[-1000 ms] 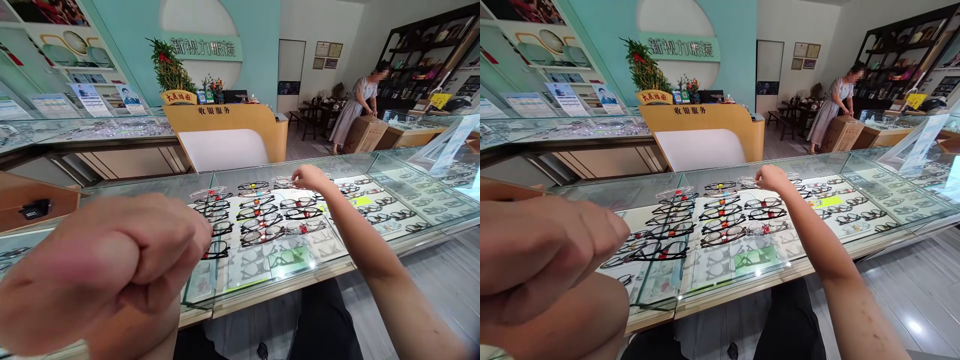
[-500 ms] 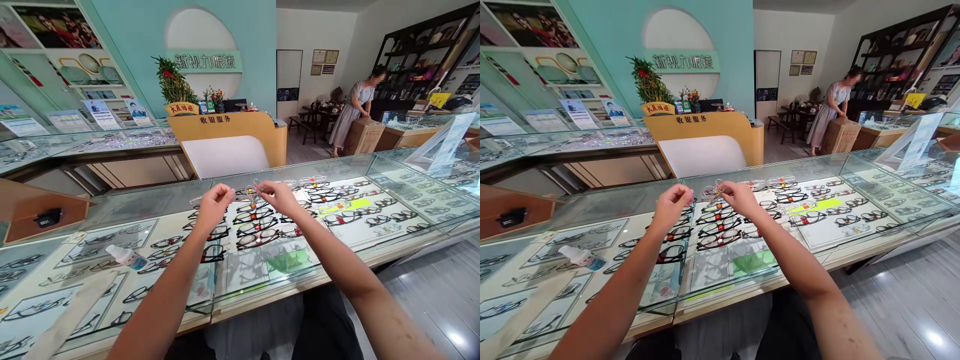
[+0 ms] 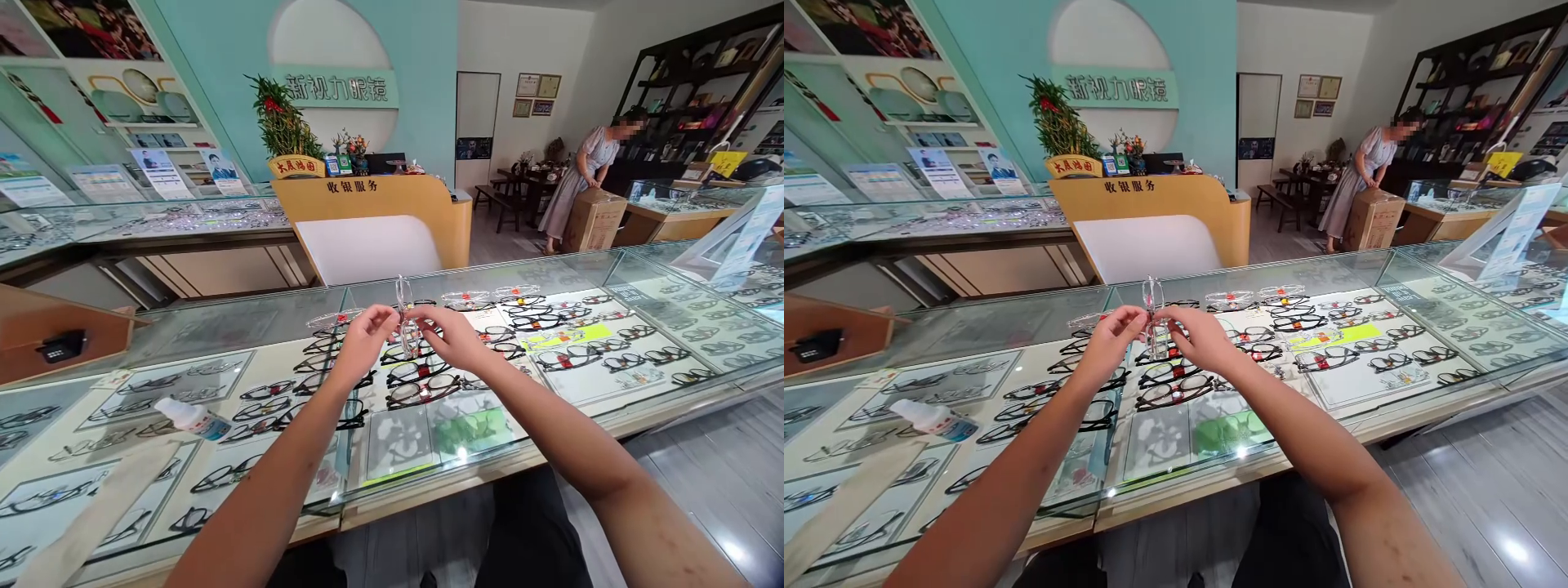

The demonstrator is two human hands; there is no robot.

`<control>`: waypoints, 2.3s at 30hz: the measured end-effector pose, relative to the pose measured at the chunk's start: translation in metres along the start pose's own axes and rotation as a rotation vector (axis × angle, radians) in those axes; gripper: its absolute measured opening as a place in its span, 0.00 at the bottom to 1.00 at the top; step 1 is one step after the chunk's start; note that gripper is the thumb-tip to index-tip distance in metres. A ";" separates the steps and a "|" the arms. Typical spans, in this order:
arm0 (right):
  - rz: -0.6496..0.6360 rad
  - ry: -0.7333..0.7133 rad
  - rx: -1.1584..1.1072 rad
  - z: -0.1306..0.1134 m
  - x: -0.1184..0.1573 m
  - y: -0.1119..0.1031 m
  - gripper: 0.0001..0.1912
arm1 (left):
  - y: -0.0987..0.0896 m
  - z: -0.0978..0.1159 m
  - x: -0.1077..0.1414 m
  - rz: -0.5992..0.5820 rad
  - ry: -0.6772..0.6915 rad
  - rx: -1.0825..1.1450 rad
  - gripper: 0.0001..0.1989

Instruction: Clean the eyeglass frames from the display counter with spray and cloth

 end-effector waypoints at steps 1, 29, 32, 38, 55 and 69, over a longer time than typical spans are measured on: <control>-0.008 0.001 -0.009 -0.001 0.000 0.001 0.21 | 0.000 -0.002 0.000 0.016 -0.019 0.036 0.29; -0.028 0.545 -0.992 0.036 -0.001 0.029 0.16 | 0.006 0.002 0.006 0.018 0.068 0.014 0.22; -0.018 0.564 -1.002 0.035 -0.001 0.026 0.17 | -0.001 0.006 0.006 0.062 0.146 -0.096 0.17; -0.037 0.579 -0.981 0.029 -0.002 0.017 0.17 | -0.023 0.026 0.010 0.244 0.410 -0.605 0.13; -0.106 0.562 -1.114 0.025 -0.001 0.007 0.15 | -0.018 0.055 0.037 0.534 0.769 -0.934 0.12; -0.223 0.550 -1.208 0.020 0.004 0.018 0.13 | 0.019 0.042 0.038 0.107 0.815 -1.051 0.12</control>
Point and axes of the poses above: each hand's wrist, its own x-axis away from the middle knuckle, its own y-axis out of the palm, z = x × y, the point moved 6 cm from there along -x, towards the middle knuckle, and after that the axes turned 7 degrees about x, right-handed, at the moved point
